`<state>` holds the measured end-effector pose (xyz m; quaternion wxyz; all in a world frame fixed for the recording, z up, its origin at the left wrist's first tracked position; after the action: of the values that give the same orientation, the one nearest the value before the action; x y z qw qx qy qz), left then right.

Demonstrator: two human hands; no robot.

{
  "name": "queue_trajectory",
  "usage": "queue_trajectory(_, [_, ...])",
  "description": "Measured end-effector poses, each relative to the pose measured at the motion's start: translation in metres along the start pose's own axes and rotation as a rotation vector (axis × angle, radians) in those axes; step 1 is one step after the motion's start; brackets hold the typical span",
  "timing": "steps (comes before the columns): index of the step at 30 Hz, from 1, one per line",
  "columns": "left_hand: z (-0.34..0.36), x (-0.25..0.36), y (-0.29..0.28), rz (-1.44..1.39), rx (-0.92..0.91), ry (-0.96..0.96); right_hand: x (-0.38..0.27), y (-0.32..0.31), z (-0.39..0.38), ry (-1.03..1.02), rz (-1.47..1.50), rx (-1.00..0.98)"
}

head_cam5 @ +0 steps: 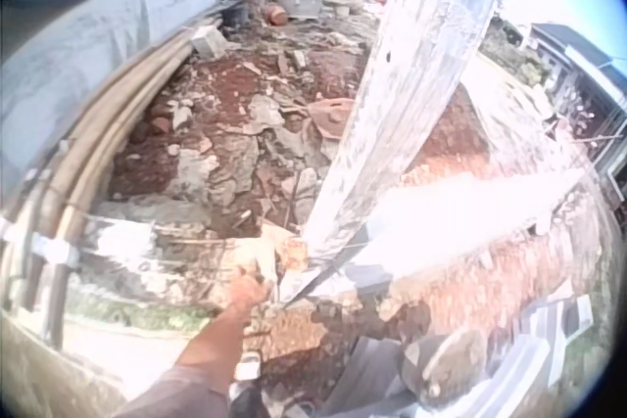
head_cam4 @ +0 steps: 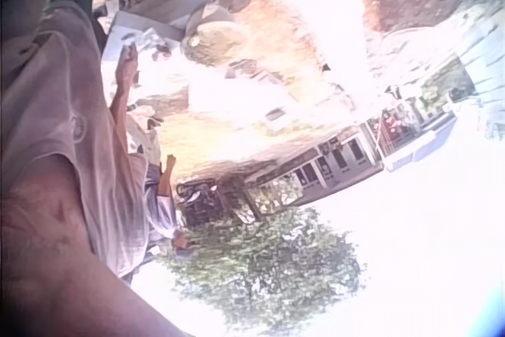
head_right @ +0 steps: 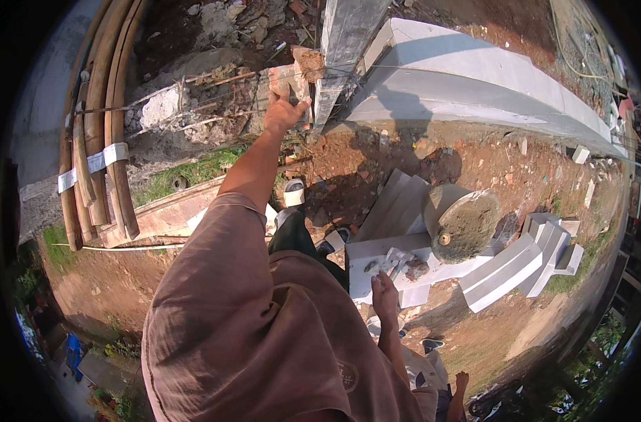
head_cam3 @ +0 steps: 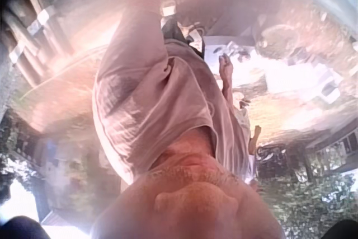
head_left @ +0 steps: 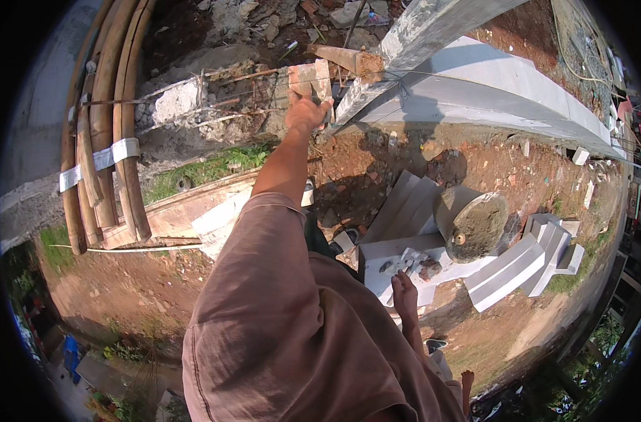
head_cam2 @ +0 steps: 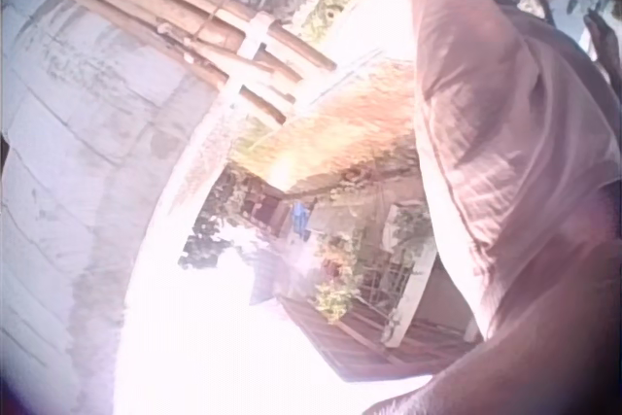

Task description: The person scoops mortar from a bucket using a trowel and applies it to a brick. They then place the brick onto a low wall structure and tap it into position. This process is repeated with additional bricks.

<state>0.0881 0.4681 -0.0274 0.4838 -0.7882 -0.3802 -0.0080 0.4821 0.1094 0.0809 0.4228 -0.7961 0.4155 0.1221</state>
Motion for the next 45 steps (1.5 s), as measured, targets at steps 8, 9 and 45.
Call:
queue_trajectory(8, [0.000, -0.003, -0.006, -0.059, 0.087, 0.003, -0.002, -0.004, 0.007, -0.021, -0.039, -0.012])
queue_trajectory(9, [-0.003, -0.002, -0.008, -0.076, 0.084, -0.007, -0.001, -0.004, 0.007, -0.019, -0.046, -0.017])
queue_trajectory(45, [-0.335, -0.370, 0.091, -0.061, -0.125, -0.364, 0.221, -0.026, 0.020, 0.125, 0.013, -0.117])
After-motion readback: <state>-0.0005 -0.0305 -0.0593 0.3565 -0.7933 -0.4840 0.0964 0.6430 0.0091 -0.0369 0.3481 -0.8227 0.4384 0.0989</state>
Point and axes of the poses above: each hand's wrist, its own z-axis towards the middle knuckle, its own y-axis out of the palm, x = y × z, the point moved 6 cm from there along z, towards the middle knuckle, and after that the axes turned 1 degree about -y, right-handed, at the moved point
